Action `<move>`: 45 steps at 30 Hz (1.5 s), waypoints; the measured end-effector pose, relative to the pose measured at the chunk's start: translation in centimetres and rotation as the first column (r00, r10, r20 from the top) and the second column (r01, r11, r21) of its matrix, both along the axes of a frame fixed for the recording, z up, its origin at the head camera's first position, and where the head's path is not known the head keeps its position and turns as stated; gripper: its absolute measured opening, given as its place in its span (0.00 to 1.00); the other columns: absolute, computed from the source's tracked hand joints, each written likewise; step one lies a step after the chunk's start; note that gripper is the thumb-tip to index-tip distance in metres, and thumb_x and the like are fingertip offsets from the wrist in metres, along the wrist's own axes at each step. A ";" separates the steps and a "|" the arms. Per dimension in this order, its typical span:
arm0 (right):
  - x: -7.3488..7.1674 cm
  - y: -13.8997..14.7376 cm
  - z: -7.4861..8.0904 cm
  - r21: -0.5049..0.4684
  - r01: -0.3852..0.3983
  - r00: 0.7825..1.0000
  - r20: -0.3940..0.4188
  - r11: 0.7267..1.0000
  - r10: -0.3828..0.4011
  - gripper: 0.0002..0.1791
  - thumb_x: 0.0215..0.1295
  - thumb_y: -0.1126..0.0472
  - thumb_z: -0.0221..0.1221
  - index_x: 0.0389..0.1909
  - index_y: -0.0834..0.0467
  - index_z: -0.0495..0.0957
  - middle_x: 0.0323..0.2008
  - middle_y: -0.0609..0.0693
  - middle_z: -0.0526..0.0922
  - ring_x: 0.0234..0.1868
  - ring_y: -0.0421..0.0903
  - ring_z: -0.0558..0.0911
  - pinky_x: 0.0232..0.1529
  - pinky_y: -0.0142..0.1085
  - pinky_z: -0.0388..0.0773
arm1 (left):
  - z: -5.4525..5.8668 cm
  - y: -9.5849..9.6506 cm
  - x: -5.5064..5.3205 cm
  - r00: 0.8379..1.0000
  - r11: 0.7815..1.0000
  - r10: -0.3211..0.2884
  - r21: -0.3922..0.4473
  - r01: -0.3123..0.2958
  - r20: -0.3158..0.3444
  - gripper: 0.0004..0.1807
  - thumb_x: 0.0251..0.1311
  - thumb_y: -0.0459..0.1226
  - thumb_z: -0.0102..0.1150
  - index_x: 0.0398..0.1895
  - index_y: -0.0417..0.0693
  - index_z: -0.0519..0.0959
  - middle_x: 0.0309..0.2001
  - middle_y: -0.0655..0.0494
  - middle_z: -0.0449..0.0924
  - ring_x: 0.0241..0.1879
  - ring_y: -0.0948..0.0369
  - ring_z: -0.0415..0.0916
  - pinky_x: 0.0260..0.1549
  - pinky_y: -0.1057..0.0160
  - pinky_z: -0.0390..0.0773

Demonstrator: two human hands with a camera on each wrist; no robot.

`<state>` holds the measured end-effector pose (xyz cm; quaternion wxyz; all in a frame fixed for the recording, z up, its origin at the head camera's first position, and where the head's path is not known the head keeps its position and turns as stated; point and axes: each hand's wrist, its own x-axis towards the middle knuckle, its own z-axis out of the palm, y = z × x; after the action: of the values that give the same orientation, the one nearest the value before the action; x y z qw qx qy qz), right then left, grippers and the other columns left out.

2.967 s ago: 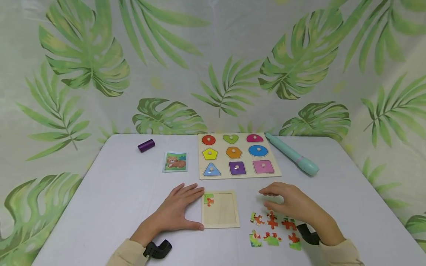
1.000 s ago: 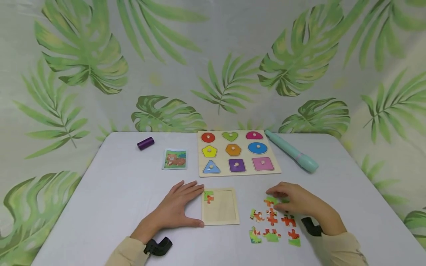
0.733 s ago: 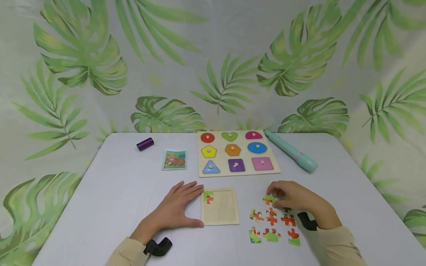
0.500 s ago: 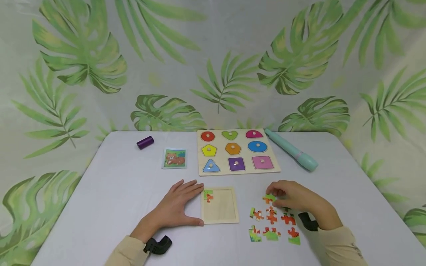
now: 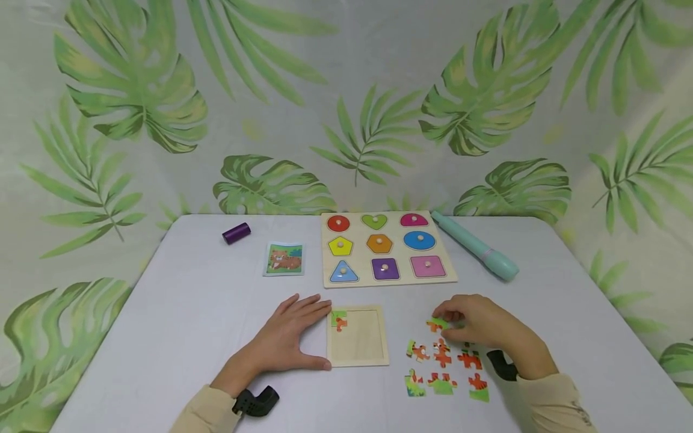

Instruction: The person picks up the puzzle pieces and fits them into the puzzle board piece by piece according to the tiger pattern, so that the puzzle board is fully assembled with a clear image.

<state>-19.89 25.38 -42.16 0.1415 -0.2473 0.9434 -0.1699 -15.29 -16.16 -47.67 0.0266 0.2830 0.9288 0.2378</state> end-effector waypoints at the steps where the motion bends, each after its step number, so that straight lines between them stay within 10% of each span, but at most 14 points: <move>1: -0.1 0.0 0.0 0.005 -0.003 1.000 -0.008 1.000 0.003 0.17 0.58 0.54 0.74 0.49 0.48 0.87 0.38 0.36 0.83 0.40 0.37 0.79 0.45 0.37 0.84 | 0.0 0.0 0.0 1.000 1.000 0.000 0.000 0.000 -0.002 0.58 0.46 0.74 0.67 0.78 0.55 0.66 0.77 0.62 0.65 0.80 0.56 0.54 0.80 0.42 0.46; 45: -0.2 0.1 0.4 -0.055 -0.058 0.995 -0.085 0.997 0.054 0.18 0.60 0.52 0.73 0.51 0.48 0.88 0.39 0.35 0.82 0.38 0.34 0.78 0.40 0.33 0.82 | -0.1 0.1 0.1 0.999 1.000 0.016 0.003 -0.016 0.032 0.59 0.45 0.76 0.65 0.78 0.58 0.66 0.77 0.65 0.65 0.80 0.58 0.53 0.80 0.44 0.45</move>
<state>-20.04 25.51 -41.72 0.0997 -0.2844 0.9359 -0.1825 -15.21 -16.09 -47.74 0.0391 0.2720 0.9300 0.2440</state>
